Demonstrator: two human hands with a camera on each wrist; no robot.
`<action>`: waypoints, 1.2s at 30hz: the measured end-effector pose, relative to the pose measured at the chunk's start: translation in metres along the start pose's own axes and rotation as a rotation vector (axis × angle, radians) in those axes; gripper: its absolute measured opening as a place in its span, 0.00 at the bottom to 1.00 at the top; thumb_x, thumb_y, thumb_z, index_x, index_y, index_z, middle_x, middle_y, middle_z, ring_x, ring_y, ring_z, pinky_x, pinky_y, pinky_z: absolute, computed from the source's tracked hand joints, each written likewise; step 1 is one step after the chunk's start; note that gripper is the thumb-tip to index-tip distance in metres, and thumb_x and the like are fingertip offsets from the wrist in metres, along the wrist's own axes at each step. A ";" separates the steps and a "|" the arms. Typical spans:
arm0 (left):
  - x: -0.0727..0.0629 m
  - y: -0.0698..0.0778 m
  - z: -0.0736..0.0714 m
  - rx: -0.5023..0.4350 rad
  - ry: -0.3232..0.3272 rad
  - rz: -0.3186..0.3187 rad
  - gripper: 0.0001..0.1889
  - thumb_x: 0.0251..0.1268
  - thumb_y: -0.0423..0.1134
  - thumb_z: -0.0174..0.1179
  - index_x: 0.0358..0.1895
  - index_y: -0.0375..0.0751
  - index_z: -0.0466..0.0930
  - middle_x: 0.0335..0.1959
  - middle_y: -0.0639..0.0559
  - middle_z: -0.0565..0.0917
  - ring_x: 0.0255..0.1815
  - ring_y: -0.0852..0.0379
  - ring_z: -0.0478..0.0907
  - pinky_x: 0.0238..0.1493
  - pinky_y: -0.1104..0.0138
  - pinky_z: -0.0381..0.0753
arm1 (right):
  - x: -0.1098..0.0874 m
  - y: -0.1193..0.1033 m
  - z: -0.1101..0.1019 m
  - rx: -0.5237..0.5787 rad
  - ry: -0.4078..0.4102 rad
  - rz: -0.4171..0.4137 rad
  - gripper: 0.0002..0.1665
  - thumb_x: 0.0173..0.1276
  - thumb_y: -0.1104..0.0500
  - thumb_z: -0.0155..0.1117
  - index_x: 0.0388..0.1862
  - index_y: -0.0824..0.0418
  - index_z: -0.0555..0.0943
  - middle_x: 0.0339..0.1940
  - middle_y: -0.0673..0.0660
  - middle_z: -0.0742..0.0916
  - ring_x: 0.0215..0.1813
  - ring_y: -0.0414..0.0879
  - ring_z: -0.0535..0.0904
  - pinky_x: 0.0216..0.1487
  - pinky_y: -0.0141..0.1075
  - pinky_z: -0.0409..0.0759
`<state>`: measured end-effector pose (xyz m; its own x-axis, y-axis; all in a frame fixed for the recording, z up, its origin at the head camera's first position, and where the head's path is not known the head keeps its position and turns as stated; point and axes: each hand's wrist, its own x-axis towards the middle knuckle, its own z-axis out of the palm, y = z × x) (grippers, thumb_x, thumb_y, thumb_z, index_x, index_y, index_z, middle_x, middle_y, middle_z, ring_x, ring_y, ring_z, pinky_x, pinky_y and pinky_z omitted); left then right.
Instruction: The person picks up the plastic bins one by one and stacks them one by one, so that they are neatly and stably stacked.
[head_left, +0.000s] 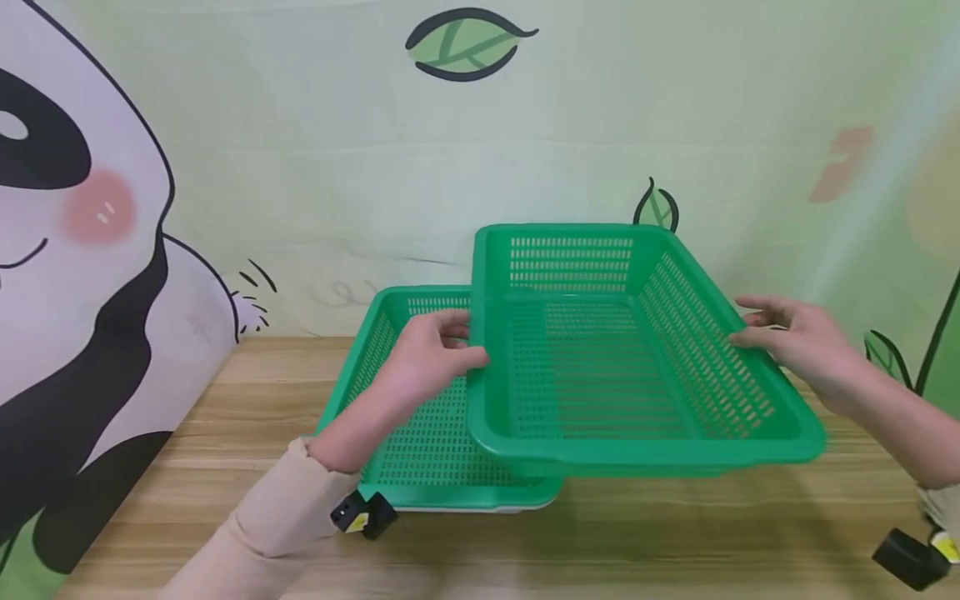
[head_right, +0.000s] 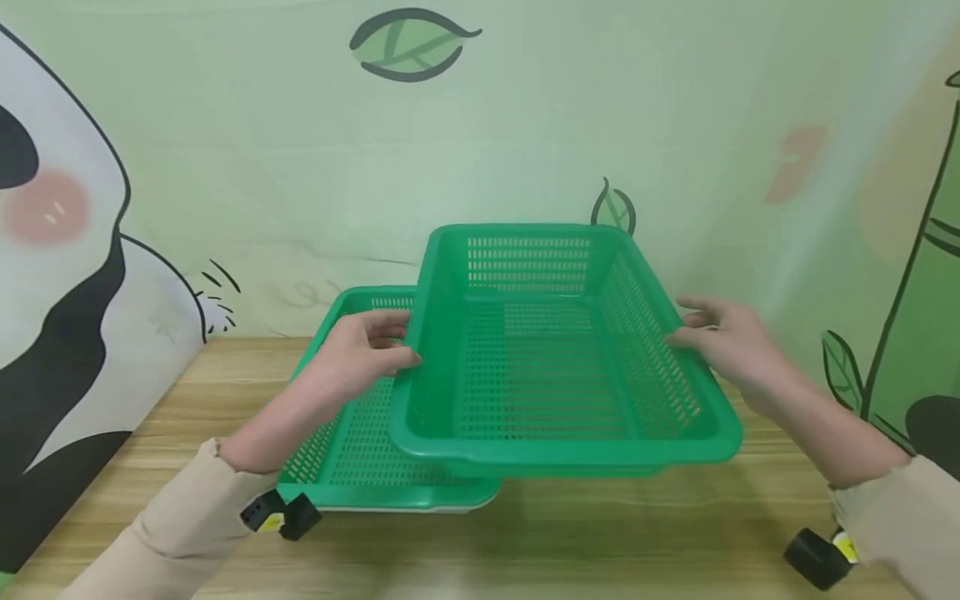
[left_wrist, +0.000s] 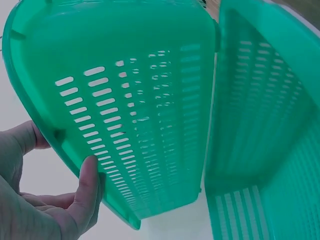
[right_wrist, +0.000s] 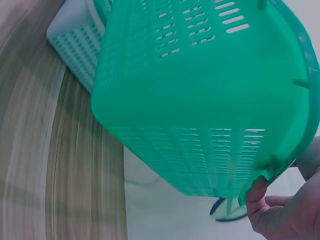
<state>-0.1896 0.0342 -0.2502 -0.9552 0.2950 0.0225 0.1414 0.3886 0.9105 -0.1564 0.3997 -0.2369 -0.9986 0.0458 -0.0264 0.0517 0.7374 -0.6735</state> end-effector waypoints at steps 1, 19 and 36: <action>0.000 -0.002 -0.003 0.005 0.001 0.001 0.30 0.53 0.32 0.56 0.63 0.32 0.63 0.53 0.41 0.73 0.51 0.49 0.73 0.48 0.61 0.76 | 0.000 -0.002 0.002 0.012 -0.004 -0.001 0.36 0.69 0.53 0.49 0.70 0.67 0.51 0.57 0.66 0.66 0.50 0.50 0.65 0.39 0.32 0.70; -0.017 -0.015 -0.072 0.140 -0.008 0.003 0.32 0.51 0.32 0.52 0.63 0.27 0.59 0.55 0.35 0.71 0.51 0.44 0.71 0.42 0.61 0.77 | -0.001 -0.058 0.037 0.218 -0.075 -0.048 0.36 0.66 0.60 0.51 0.70 0.66 0.52 0.55 0.62 0.68 0.45 0.43 0.71 0.46 0.33 0.72; -0.011 -0.041 -0.124 0.192 -0.028 0.059 0.30 0.54 0.32 0.52 0.65 0.32 0.60 0.57 0.36 0.71 0.54 0.44 0.72 0.41 0.64 0.76 | 0.006 -0.089 0.073 0.372 -0.073 -0.077 0.36 0.64 0.60 0.55 0.69 0.66 0.57 0.54 0.61 0.68 0.39 0.44 0.75 0.45 0.31 0.73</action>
<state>-0.2174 -0.0932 -0.2366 -0.9367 0.3451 0.0593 0.2461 0.5282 0.8127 -0.1677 0.2856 -0.2310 -0.9982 -0.0586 -0.0087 -0.0181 0.4417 -0.8970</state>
